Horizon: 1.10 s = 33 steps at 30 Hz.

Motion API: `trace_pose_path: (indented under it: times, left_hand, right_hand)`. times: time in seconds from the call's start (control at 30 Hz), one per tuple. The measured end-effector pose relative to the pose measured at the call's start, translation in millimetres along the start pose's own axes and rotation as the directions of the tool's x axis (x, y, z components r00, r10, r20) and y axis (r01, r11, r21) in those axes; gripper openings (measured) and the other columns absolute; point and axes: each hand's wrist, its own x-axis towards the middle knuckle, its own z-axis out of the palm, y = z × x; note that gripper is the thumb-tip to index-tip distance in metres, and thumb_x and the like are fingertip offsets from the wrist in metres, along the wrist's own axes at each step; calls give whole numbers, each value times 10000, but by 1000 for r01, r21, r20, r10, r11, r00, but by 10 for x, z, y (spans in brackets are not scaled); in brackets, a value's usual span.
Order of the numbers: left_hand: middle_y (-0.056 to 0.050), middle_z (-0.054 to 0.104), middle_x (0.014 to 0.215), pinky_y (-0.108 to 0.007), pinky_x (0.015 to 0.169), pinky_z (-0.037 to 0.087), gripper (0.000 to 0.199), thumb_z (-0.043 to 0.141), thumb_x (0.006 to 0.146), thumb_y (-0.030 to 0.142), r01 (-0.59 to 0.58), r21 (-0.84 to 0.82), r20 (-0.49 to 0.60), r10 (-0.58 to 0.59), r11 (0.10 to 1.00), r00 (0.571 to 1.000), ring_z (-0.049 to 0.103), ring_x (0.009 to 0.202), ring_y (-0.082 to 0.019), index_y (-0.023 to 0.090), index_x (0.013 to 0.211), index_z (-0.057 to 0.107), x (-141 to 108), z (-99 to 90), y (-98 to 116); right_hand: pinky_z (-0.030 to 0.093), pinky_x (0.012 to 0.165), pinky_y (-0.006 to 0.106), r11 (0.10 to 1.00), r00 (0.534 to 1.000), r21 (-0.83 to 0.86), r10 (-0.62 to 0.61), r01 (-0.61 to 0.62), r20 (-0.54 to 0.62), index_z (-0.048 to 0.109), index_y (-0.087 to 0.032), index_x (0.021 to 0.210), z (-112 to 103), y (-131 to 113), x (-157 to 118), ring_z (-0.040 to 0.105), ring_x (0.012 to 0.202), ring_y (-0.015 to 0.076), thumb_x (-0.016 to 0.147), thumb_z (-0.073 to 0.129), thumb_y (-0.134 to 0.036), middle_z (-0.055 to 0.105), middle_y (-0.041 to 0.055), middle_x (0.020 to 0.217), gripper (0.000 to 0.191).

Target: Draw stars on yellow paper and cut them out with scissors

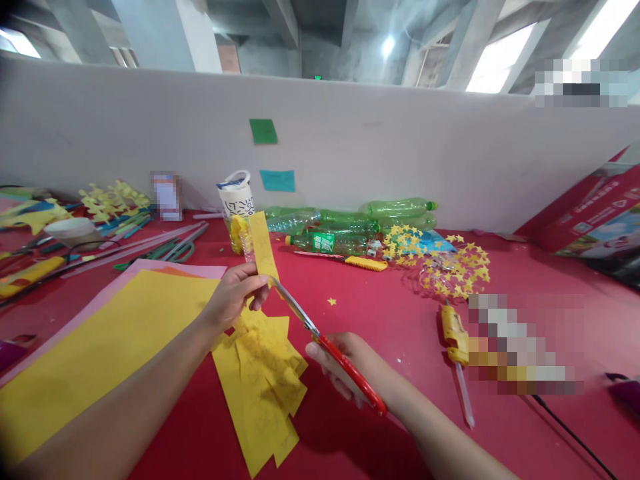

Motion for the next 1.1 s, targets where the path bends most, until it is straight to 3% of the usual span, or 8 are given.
trace_pose_path:
  times: [0.73, 1.1]
  left_hand:
    - [44, 535, 486, -173, 363, 327, 131, 558, 750, 231, 0, -17, -8, 0, 1000, 1000, 446, 369, -58, 153, 645, 565, -4, -1, -6]
    - [2, 577, 553, -213, 423, 387, 202, 574, 776, 277, -22, -60, -52, 19, 998, 998, 507, 424, -87, 143, 626, 598, -30, 125, -45]
  right_hand:
    - [255, 266, 150, 999, 999, -17, -31, 31, 12, 435, -188, 666, -19, -22, 16, 343, 263, 48, 831, 426, -621, 404, -76, 373, 463]
    - [314, 315, 154, 999, 999, 31, -41, 42, -26, 468, -177, 700, -1, 7, 32, 384, 315, 50, 822, 413, -629, 436, -64, 437, 471]
